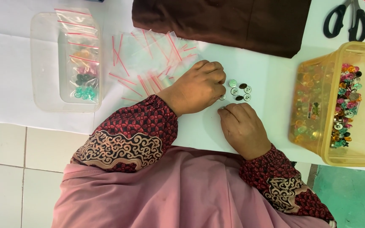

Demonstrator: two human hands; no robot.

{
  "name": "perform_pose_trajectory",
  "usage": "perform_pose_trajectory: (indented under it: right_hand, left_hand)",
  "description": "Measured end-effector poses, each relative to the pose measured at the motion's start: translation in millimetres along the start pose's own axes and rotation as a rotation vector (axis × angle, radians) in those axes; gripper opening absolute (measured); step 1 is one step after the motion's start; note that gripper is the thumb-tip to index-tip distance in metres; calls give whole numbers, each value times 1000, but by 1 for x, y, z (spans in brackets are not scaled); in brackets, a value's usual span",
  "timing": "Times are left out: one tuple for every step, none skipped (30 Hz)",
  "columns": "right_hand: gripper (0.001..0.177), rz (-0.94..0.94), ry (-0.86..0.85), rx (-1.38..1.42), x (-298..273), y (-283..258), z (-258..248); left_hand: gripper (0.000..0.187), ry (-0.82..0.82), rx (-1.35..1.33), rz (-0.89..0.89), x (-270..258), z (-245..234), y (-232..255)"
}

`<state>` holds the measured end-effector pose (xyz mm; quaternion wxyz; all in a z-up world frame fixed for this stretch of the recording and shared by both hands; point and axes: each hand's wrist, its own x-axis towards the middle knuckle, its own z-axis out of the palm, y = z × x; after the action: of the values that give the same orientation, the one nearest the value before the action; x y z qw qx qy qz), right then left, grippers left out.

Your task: Sorting and packaging buttons into small plastic bags.

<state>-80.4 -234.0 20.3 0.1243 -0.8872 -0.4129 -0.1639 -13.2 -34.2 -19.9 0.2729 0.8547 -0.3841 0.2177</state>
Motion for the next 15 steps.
perform_pose_trajectory:
  right_hand:
    - [2,3,2,0,0,1,0]
    - [2,6,10,38,0,2,0]
    - [2,9,19,76,-1,3,0]
    - [2,10,20,76,-2,3,1]
    - [3,16,23,92,-2,4,2]
    - [4,21,26,106,-3,5,3]
    - [4,22,27,104,-3,6,3]
    - [4,22,23,107,-3,6,3]
    - [4,22,19,110,-3,6,4]
    - [4,24,18,110,-1,5,-1]
    - [6,30,71,124,1,4,-6]
    - [7,32,124,138,4,3,-11]
    - [7,30,124,138,-1,9,-20]
    - [9,38,186,50,-7,15,-29]
    - [12,45,247,-38,-13,20,-39]
  left_hand:
    - [17,-2,0,3,1,1,1]
    - [17,9,11,9,2,1,2]
    - [17,21,22,15,3,2,2]
    - [17,20,21,17,1,5,2]
    - [15,9,17,9,0,7,1]
    - [15,-1,13,2,-1,10,0]
    - [15,-1,13,5,0,9,-1]
    - [16,-10,4,3,-1,8,-2]
    - [17,-19,-5,2,-1,7,-3]
    - [17,-20,-7,3,0,5,-2]
    - [17,-29,-14,1,1,3,-1]
    - [17,-36,-17,-2,1,0,-2]
    - [17,-35,-16,-3,1,1,-3]
    - [19,-36,-17,-5,0,3,-3]
    - [20,-36,-17,-7,-1,5,-4]
